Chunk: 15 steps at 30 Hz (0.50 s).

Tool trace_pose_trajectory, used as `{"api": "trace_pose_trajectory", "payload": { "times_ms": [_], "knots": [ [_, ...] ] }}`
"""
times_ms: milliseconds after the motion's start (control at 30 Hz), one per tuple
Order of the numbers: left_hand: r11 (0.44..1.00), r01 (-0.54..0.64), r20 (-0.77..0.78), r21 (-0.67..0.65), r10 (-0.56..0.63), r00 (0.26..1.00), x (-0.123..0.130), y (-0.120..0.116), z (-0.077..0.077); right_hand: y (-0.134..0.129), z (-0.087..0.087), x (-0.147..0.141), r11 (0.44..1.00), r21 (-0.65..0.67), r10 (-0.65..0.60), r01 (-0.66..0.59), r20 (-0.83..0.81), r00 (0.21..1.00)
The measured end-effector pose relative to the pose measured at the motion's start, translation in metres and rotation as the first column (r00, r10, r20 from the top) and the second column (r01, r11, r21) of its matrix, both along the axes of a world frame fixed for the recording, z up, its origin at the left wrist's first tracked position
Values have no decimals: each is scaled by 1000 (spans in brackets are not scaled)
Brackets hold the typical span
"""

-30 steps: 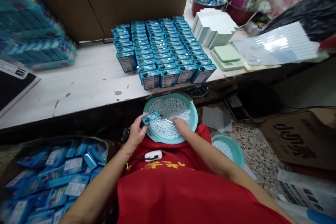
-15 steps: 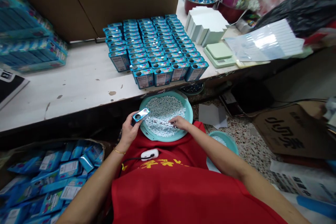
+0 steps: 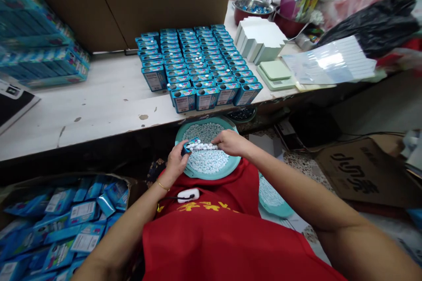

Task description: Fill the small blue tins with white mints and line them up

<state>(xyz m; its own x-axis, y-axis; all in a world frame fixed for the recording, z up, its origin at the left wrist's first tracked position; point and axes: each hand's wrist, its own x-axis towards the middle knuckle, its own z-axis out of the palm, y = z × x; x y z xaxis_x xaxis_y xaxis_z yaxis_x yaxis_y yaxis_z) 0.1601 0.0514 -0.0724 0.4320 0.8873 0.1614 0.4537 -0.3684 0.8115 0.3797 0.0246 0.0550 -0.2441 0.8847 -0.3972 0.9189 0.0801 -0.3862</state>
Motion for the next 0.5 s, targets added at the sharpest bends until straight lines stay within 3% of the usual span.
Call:
{"api": "trace_pose_trajectory", "payload": {
  "times_ms": [133, 267, 400, 500],
  "knots": [
    [1000, -3, 13, 18, 3, 1000, 0, -1, -3, 7, 21, -25, 999, -16, 44, -41, 228, 973],
    [1000, -18, 34, 11, 17, 999, -6, -1, -1, 1, 30, -25, 1000, 8, 4, -6, 244, 970],
    [1000, -16, 30, 27, 15, 999, -14, -4, 9, -14, 23, 4, 995, 72, -75, 65, 136, 988],
    [994, 31, -15, 104, -29, 999, -18, -4, 16, -24, 5, 29, 978, 115, -179, 175, 32, 983]
  ]
}}
